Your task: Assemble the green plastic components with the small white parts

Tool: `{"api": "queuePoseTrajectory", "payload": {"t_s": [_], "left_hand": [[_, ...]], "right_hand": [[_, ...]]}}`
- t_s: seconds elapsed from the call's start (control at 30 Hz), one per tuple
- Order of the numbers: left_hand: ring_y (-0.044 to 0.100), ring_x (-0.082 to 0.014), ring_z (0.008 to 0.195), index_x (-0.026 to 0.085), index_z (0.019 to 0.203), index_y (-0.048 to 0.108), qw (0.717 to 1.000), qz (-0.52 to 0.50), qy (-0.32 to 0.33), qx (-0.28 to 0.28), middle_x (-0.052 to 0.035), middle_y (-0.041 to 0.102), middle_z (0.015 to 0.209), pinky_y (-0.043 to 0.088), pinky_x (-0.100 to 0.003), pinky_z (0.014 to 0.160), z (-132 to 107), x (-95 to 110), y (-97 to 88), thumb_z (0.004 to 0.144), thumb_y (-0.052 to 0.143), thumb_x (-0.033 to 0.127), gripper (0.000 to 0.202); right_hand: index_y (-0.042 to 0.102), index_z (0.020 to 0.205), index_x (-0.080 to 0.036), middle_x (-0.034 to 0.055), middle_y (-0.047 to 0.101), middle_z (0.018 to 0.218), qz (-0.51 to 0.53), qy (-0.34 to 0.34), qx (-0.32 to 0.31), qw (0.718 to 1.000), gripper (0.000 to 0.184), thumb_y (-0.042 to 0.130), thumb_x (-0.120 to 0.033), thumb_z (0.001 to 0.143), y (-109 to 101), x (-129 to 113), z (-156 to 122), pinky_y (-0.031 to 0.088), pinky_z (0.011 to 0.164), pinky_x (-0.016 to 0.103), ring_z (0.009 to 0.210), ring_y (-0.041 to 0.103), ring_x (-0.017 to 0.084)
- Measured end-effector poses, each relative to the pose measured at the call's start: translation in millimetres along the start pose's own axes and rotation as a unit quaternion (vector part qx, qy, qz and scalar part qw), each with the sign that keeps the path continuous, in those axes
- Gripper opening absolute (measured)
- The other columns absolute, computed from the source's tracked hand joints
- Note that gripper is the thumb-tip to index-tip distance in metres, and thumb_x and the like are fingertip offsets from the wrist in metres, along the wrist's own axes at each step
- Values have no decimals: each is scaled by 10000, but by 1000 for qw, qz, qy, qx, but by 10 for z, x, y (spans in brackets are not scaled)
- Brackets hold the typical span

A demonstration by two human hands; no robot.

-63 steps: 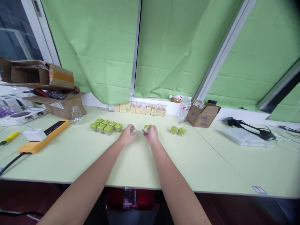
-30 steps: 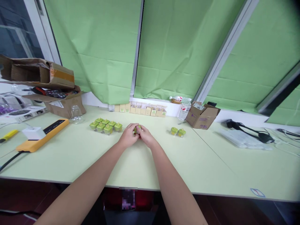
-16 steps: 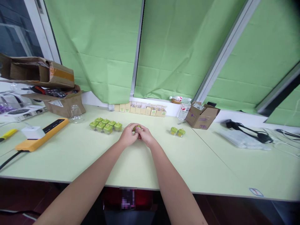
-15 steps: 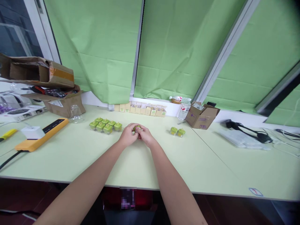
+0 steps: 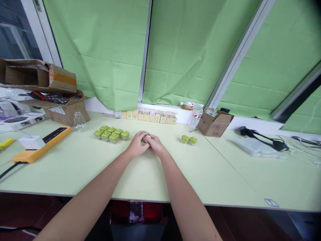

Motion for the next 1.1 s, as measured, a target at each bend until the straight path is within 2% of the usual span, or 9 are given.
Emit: {"api": "queuePoseTrajectory", "payload": {"t_s": [0.13, 0.33, 0.6, 0.77, 1.1], "left_hand": [[600, -221, 1110, 193, 1127, 625, 999, -33, 4, -24, -80, 626, 1183, 496, -381, 1002, 0, 19, 50, 686, 583, 65, 461], [614, -214, 1102, 197, 1144, 628, 996, -73, -22, -55, -71, 646, 1196, 509, -368, 977, -15, -11, 101, 688, 569, 59, 480], [617, -218, 1079, 197, 1145, 613, 999, -36, -10, -31, -71, 651, 1158, 499, -382, 975, 8, -30, 61, 701, 589, 79, 460], [612, -214, 1062, 188, 1158, 597, 999, -22, -24, -8, -75, 650, 1145, 495, -373, 955, 14, -51, 10, 725, 600, 109, 440], [622, -215, 1023, 188, 1144, 593, 999, -17, -47, -13, -68, 663, 1113, 501, -374, 931, 8, -56, 9, 742, 590, 133, 405]], "right_hand": [[622, 762, -182, -47, 519, 589, -4, 15, -16, 1000, 163, 648, -310, 665, 40, 27, -16, 320, 413, 219, 480, 412, 84], [622, 741, -170, -44, 496, 562, -3, 18, -39, 999, 139, 623, -288, 669, 69, 19, -41, 329, 416, 224, 479, 412, 87], [608, 794, -187, -42, 514, 620, 21, 18, -15, 1000, 188, 642, -330, 676, 29, 24, -10, 344, 413, 227, 480, 436, 89], [601, 781, -187, -46, 506, 608, 41, -4, -3, 999, 225, 644, -383, 679, 4, -9, 6, 343, 411, 226, 470, 411, 83], [596, 750, -191, -59, 444, 546, 61, -11, 44, 997, 218, 610, -402, 695, -74, -41, -16, 337, 423, 228, 457, 388, 86]]}}
Point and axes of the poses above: each hand's wrist, its own z-axis towards the middle knuckle, its own y-axis out of the palm, x = y × z, the point moved 9 cm from there along z, towards the middle knuckle
